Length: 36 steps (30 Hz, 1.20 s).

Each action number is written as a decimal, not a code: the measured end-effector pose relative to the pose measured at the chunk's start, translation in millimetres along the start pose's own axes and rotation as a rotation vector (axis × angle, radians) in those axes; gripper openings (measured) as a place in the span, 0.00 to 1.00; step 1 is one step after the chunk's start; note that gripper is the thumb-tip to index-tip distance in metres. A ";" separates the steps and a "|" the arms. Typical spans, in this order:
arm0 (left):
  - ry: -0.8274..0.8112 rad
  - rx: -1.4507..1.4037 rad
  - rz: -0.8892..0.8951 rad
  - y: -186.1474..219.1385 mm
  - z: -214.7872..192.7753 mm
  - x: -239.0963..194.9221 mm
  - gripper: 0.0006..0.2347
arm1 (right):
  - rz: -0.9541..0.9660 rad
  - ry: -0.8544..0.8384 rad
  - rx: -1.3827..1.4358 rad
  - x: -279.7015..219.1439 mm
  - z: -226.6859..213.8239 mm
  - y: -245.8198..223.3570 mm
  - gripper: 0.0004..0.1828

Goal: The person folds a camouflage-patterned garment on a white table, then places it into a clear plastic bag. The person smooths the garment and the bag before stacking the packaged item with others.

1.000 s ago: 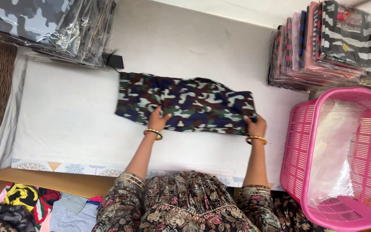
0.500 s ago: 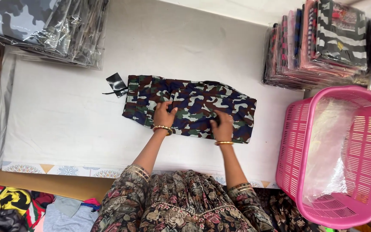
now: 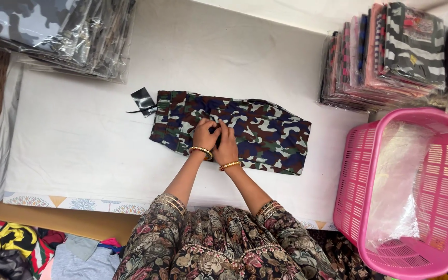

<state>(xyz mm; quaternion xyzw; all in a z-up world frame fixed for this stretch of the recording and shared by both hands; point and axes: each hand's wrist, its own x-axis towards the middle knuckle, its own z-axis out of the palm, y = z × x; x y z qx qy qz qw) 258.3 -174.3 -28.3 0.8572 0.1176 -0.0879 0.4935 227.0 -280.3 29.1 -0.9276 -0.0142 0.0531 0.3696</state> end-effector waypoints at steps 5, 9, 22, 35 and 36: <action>0.136 -0.097 0.137 -29.3 9.2 14.5 0.11 | -0.031 -0.004 0.131 1.3 0.4 -0.9 0.46; -0.058 0.097 0.053 -22.0 4.5 29.6 0.11 | -0.110 -0.068 0.109 6.3 -8.2 8.6 0.43; -0.206 -0.158 -0.185 38.0 -46.8 -1.1 0.34 | -0.020 0.406 -0.165 14.7 -78.4 126.5 0.14; 0.547 0.270 -0.031 -12.3 -108.8 -9.0 0.17 | 0.262 0.486 -0.340 -20.4 -89.9 170.6 0.32; 0.722 0.275 -0.101 -16.9 -124.8 -13.8 0.17 | 0.367 0.573 -0.418 -28.4 -93.1 195.1 0.39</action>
